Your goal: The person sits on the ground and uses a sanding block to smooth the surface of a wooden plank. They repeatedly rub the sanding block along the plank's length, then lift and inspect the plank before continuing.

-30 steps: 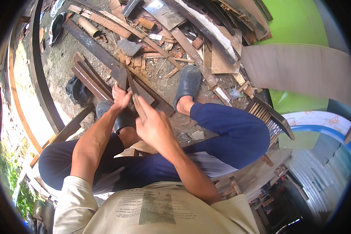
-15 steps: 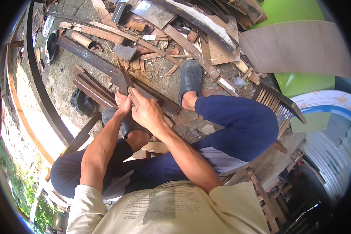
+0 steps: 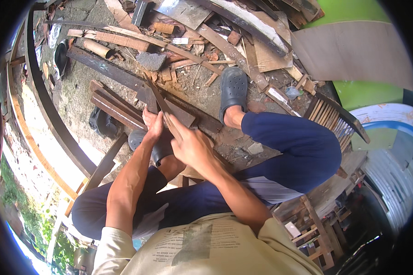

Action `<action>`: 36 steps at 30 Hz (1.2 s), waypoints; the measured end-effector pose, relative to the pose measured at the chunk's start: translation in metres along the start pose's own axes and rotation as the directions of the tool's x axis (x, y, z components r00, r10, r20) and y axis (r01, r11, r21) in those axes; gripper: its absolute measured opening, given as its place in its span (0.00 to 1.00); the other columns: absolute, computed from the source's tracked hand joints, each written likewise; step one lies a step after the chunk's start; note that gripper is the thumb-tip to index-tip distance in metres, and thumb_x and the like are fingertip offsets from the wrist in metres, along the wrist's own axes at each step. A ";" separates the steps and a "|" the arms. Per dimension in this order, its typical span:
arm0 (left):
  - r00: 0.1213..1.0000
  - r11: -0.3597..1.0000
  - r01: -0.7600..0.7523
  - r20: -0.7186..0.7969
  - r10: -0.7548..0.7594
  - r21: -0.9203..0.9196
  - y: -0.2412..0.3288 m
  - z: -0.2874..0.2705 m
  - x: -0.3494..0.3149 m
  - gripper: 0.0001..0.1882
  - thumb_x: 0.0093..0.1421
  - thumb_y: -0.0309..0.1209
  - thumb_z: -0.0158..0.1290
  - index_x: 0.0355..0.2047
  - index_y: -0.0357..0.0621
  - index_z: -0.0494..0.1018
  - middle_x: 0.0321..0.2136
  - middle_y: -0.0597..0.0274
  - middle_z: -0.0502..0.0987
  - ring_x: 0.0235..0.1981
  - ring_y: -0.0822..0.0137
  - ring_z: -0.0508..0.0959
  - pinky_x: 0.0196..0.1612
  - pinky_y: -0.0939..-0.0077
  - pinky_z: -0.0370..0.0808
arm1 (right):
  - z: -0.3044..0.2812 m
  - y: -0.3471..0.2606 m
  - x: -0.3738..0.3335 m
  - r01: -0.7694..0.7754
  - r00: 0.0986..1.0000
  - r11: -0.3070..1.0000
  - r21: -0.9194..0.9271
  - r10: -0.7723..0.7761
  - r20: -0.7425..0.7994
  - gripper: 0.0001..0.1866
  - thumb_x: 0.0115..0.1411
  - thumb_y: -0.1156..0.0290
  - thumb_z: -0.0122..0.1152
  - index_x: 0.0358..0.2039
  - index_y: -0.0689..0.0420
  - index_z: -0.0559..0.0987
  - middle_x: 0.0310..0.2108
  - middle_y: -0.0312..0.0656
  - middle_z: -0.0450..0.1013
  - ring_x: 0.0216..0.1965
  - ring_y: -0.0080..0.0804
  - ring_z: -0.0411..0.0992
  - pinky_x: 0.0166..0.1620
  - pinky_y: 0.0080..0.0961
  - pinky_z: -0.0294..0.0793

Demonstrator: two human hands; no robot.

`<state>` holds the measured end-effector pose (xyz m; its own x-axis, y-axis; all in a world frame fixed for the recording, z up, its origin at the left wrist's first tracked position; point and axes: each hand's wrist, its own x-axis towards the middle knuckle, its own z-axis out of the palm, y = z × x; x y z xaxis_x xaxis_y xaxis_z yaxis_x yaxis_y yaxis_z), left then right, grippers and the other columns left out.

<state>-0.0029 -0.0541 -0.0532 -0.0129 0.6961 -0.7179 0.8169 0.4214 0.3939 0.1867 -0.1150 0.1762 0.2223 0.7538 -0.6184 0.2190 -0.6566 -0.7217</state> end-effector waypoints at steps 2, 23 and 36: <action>0.999 0.999 0.037 0.024 -0.037 0.005 0.013 -0.005 -0.011 0.60 0.55 0.59 0.59 0.74 0.41 0.39 0.74 0.40 0.36 0.76 0.43 0.34 0.75 0.51 0.37 | -0.006 0.025 -0.041 0.197 0.969 0.979 0.058 -0.185 -0.163 0.37 0.55 0.72 0.62 0.68 0.46 0.70 0.36 0.61 0.80 0.34 0.62 0.79 0.39 0.50 0.81; 0.998 1.000 0.012 -0.069 -0.012 -0.006 0.012 -0.004 -0.002 0.62 0.55 0.65 0.56 0.74 0.36 0.41 0.74 0.40 0.42 0.76 0.45 0.38 0.75 0.53 0.39 | -0.037 0.062 -0.072 0.116 0.993 0.970 0.213 -0.111 -0.038 0.30 0.66 0.63 0.59 0.67 0.58 0.70 0.45 0.60 0.80 0.45 0.58 0.80 0.48 0.40 0.79; 0.900 0.986 0.059 -0.419 -0.120 -0.155 0.055 -0.015 0.016 0.41 0.72 0.59 0.35 0.51 0.25 0.73 0.47 0.27 0.77 0.54 0.35 0.76 0.59 0.48 0.68 | -0.015 0.064 -0.056 0.022 0.992 0.983 0.182 0.001 -0.126 0.21 0.69 0.69 0.55 0.61 0.57 0.77 0.52 0.50 0.80 0.51 0.37 0.81 0.52 0.29 0.77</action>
<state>0.0334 -0.0113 -0.0343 -0.3513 0.8194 -0.4529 0.7151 0.5471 0.4351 0.2023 -0.1993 0.1690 0.3409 0.7438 -0.5749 0.0477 -0.6245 -0.7796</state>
